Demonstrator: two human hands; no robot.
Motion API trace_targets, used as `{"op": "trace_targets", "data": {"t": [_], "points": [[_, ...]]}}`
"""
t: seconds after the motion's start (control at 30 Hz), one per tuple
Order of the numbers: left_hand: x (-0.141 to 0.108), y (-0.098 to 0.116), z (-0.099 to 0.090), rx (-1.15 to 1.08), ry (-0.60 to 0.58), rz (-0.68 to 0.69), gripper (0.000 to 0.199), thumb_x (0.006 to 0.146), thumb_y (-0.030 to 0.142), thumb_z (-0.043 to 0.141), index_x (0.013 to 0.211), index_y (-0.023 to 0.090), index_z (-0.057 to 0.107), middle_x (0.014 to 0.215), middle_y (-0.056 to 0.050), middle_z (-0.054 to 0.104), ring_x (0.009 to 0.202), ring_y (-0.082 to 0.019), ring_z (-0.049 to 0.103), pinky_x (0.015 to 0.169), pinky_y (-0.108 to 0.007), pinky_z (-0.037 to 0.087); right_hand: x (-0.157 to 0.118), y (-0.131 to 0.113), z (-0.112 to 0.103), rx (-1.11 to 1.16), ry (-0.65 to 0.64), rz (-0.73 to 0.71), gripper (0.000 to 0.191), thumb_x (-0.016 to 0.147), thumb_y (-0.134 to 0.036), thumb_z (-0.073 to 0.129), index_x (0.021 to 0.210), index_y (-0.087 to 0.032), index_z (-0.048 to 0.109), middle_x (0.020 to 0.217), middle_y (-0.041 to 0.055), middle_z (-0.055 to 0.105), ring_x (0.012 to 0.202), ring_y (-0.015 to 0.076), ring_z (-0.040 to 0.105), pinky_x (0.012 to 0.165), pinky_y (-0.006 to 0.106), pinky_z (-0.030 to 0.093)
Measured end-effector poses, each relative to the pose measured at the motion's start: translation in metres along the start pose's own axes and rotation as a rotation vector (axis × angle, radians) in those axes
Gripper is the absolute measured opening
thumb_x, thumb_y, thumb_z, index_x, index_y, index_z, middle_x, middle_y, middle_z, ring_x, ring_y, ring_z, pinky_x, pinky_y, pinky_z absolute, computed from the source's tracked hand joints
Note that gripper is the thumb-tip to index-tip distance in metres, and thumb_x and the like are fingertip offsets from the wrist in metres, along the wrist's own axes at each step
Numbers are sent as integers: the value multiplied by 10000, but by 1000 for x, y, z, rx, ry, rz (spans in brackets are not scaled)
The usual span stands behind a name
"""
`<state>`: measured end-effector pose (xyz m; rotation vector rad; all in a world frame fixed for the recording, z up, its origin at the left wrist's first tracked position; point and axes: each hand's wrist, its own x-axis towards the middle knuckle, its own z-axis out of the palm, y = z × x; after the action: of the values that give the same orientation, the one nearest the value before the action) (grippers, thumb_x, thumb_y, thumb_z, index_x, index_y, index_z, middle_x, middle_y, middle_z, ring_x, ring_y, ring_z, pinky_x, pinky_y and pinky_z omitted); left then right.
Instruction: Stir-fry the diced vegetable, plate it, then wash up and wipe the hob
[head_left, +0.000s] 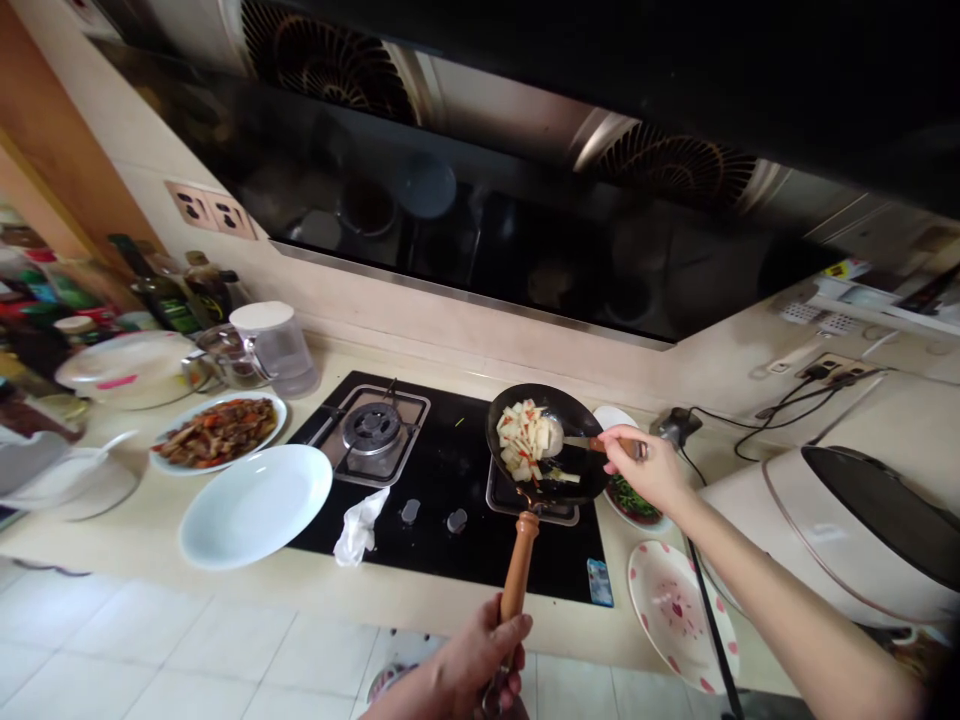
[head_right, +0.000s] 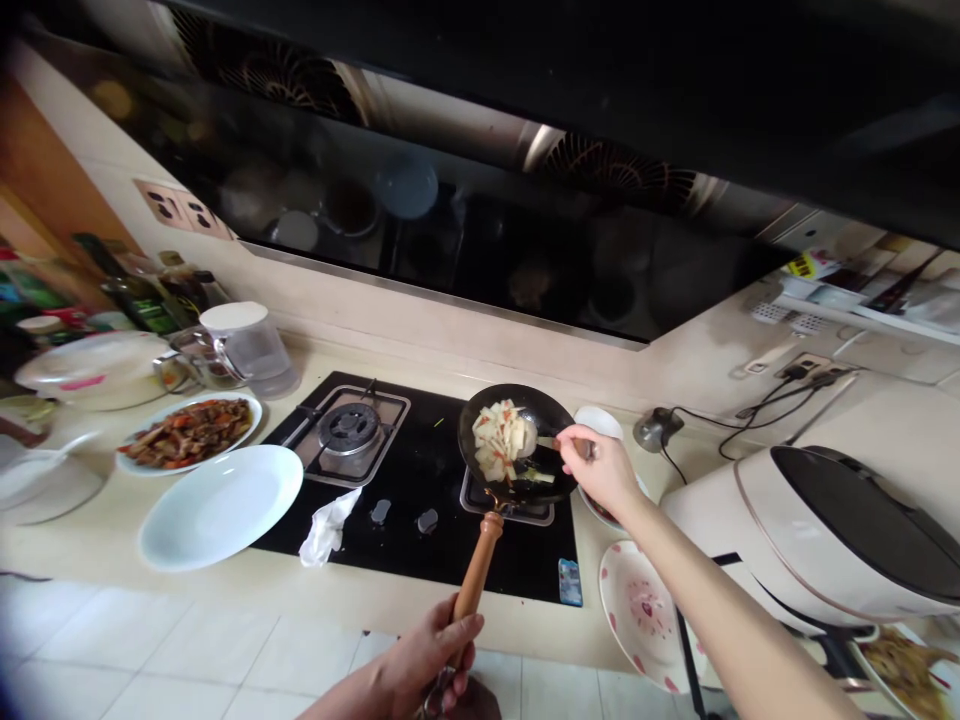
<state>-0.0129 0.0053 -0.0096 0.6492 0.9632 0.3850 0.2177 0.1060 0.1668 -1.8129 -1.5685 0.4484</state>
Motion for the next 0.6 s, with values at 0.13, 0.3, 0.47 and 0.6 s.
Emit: {"op": "trace_targets", "data": {"t": [0.13,0.3,0.47,0.6], "points": [[0,0,0,19,-16,6,606,638,639,656,973,212,386,574,55,558,328,-74,467,277,-166,207,22,-34,-39,-296,-149,-41,165,759,-300,537,774,-215,678,548,-12,660,531,145,642,514,216,457],[5,-3,-1,-19,-22,19,603,624,631,679,947,212,389,548,60,551,337,-71,467,313,-168,256,61,-18,-47,-137,-121,354,200,756,-285,524,616,-161,596,395,39,568,335,141,525,342,225,389],[5,-4,-2,-10,-30,23,575,649,626,665,942,218,384,552,58,558,349,-78,472,318,-162,239,44,-2,10,422,128,424,237,825,-390,511,735,-176,559,518,51,634,459,169,632,401,239,506],[4,-5,-3,11,-23,25,565,664,618,654,955,215,385,574,54,563,358,-81,487,306,-157,227,43,-18,3,332,89,270,215,834,-394,540,778,-189,565,586,48,675,545,186,679,463,244,547]]}}
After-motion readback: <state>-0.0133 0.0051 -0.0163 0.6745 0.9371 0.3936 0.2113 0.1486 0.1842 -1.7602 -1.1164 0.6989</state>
